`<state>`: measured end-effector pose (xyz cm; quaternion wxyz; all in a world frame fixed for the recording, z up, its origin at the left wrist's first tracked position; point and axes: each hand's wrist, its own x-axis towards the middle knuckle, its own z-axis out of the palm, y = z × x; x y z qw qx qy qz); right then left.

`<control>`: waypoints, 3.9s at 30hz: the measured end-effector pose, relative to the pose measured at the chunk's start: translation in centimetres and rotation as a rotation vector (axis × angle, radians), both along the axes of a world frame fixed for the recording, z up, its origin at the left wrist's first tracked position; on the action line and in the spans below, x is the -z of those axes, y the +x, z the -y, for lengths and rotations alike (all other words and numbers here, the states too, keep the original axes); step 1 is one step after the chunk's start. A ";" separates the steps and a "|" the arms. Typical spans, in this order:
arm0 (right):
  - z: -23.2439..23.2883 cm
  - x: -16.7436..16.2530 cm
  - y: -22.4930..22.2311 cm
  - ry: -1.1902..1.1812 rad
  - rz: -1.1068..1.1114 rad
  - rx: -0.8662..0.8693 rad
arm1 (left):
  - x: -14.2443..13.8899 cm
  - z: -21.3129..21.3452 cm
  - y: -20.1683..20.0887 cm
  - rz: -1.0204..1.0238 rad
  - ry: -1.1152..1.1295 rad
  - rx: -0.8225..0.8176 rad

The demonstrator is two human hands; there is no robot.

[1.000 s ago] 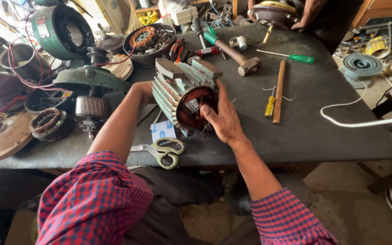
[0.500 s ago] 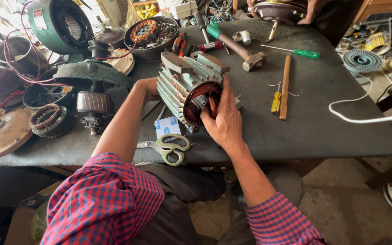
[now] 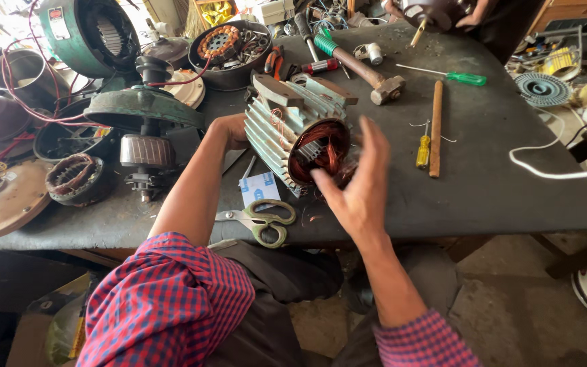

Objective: The person holds a disassembled electric motor housing and uses a screwdriver to adjust and inspect the copper windings inside. They rotate the housing to access different sections and continue manipulating the internal components throughout the clip.

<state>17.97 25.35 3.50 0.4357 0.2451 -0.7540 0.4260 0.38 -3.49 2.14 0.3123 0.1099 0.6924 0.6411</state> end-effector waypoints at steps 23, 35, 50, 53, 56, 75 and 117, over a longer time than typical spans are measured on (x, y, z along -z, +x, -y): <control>3.0 -1.6 -1.5 0.350 0.284 0.303 | -2.7 -2.3 2.5 -0.037 -0.032 -0.119; 2.9 -0.4 -5.6 0.354 0.286 0.229 | -2.5 -1.6 1.8 -0.003 -0.024 -0.187; 0.8 1.0 -3.2 0.223 0.118 0.055 | -1.3 -0.3 2.2 -0.088 -0.113 -0.337; 0.2 1.0 -2.8 0.207 0.092 0.000 | -0.5 1.2 1.8 -0.127 -0.132 -0.354; 0.0 0.7 -2.4 0.173 0.093 -0.042 | 0.4 2.1 2.0 -0.152 -0.122 -0.381; 0.2 -0.6 -0.8 0.081 0.222 -0.184 | 2.8 5.0 3.2 0.024 0.064 -0.432; -1.9 1.6 -1.6 -0.623 0.447 -0.519 | -12.6 1.8 8.9 -0.926 -1.097 -0.776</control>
